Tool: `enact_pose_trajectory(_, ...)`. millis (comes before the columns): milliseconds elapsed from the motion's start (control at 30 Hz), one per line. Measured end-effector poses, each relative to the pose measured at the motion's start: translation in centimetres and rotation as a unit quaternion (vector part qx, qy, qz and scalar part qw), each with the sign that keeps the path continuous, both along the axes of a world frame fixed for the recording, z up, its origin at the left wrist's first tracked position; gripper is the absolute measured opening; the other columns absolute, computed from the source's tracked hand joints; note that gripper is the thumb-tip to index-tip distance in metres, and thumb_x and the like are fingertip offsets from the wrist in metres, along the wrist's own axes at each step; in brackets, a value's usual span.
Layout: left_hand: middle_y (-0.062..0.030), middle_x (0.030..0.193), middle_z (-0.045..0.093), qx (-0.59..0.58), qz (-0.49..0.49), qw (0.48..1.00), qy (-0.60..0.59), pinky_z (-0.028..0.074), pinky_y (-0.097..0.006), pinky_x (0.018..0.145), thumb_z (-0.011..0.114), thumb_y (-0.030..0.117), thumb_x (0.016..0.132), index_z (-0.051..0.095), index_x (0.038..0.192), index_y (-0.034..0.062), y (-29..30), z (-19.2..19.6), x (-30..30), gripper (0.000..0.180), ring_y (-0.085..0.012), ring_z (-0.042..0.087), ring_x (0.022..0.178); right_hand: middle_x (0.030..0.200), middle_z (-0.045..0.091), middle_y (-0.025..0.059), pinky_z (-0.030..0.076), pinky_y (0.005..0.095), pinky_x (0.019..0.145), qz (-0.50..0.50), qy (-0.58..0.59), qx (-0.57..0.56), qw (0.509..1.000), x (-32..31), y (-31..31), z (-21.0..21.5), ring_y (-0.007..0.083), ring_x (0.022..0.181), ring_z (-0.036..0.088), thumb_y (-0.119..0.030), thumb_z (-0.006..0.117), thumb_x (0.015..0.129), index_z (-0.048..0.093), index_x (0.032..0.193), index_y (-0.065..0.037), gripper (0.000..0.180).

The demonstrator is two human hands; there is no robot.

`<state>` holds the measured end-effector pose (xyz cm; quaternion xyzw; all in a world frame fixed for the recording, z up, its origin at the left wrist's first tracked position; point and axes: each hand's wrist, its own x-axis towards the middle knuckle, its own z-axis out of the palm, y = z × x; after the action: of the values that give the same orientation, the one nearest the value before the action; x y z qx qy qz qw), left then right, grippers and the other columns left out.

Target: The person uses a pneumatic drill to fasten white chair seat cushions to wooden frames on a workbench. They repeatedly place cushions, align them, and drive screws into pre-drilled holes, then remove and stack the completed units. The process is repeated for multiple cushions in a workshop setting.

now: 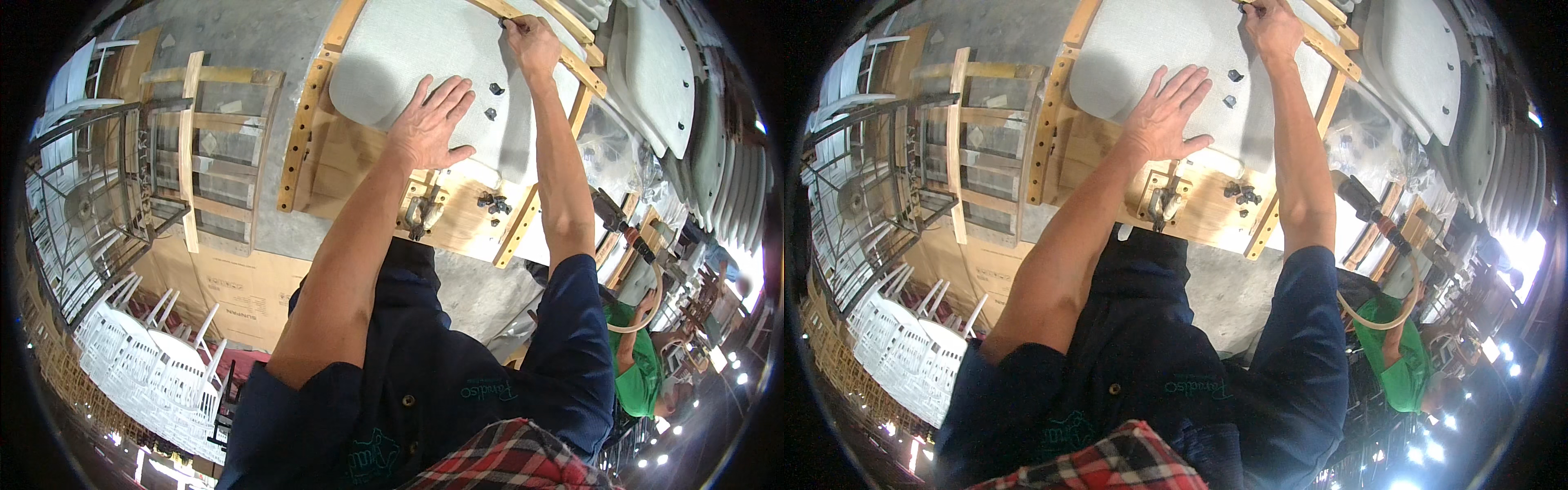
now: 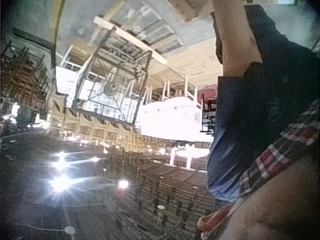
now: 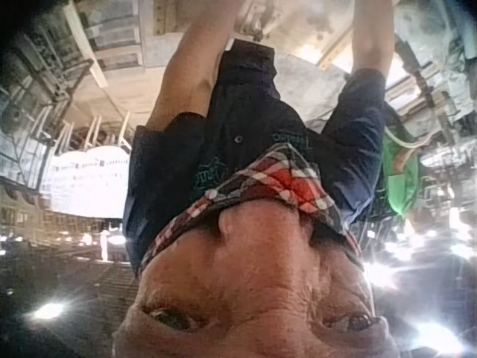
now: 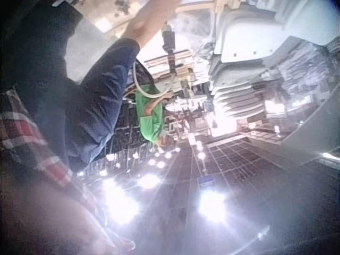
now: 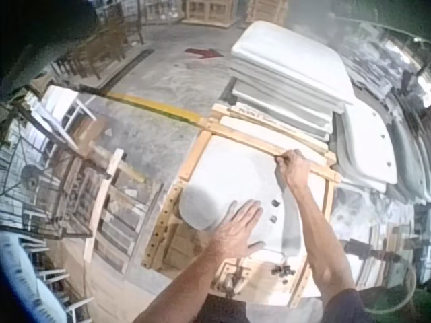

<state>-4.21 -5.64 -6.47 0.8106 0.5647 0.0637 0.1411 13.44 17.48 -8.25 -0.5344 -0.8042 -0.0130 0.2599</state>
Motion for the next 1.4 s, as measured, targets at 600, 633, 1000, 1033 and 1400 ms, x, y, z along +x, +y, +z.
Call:
enact_pose_trajectory(600,-0.0088,0.165,0.029,0.018,0.005,1.0,-0.02,0.013,-0.053,0.128,0.06,0.069,0.086,0.036,0.156,0.0075,0.2,0.0,0.2,0.097,-0.0238,0.023,0.153,0.087,0.078,0.0091,0.057,0.0318,0.076,-0.054,0.141,-0.156,0.976,2.8,-2.9,2.2,0.017,0.079,0.074,-0.034,0.074,0.088,0.079,0.104,-0.005,0.034)
enact_pose_trajectory(633,-0.0089,0.165,0.029,0.021,0.009,1.0,-0.022,0.013,-0.053,0.128,0.06,0.069,0.086,0.035,0.157,0.0075,0.0,-0.1,0.1,0.097,-0.0237,0.023,0.153,0.086,0.078,0.0071,0.057,0.03,0.074,-0.067,0.16,-0.22,0.96,3.3,-4.4,2.4,0.0151,0.079,0.074,-0.034,0.076,0.088,0.08,0.104,-0.006,0.032)
enact_pose_trajectory(1000,-0.0097,0.165,0.029,0.026,0.01,0.998,-0.055,0.013,-0.053,0.128,0.064,0.063,0.086,0.037,0.155,0.006,0.2,-0.2,-0.1,0.094,-0.0232,0.022,0.154,0.082,0.076,0.011,0.058,0.031,0.071,-0.069,0.195,-0.324,0.923,2.8,-12.6,3.4,0.0196,0.074,0.073,-0.027,0.079,0.083,0.079,0.101,-0.003,0.03)
enact_pose_trajectory(1033,-0.0103,0.165,0.029,0.024,0.006,0.998,-0.056,0.013,-0.053,0.128,0.065,0.063,0.085,0.038,0.155,0.0054,0.2,-0.1,-0.2,0.094,-0.0232,0.022,0.154,0.083,0.076,0.0126,0.059,0.0327,0.073,-0.074,0.203,-0.317,0.924,3.1,-12.1,3.1,0.0217,0.075,0.074,-0.023,0.077,0.084,0.079,0.101,-0.004,0.026)
enact_pose_trajectory(1400,-0.0099,0.165,0.028,0.011,-0.003,1.0,-0.001,0.014,-0.05,0.128,0.056,0.069,0.088,0.035,0.157,0.0065,0.2,0.5,-0.1,0.096,-0.023,0.022,0.154,0.097,0.072,0.0137,0.057,0.0463,0.074,-0.041,-0.071,0.012,0.997,11.7,-3.2,2.5,0.0368,0.081,0.07,-0.01,0.068,0.087,0.076,0.097,-0.009,0.013)
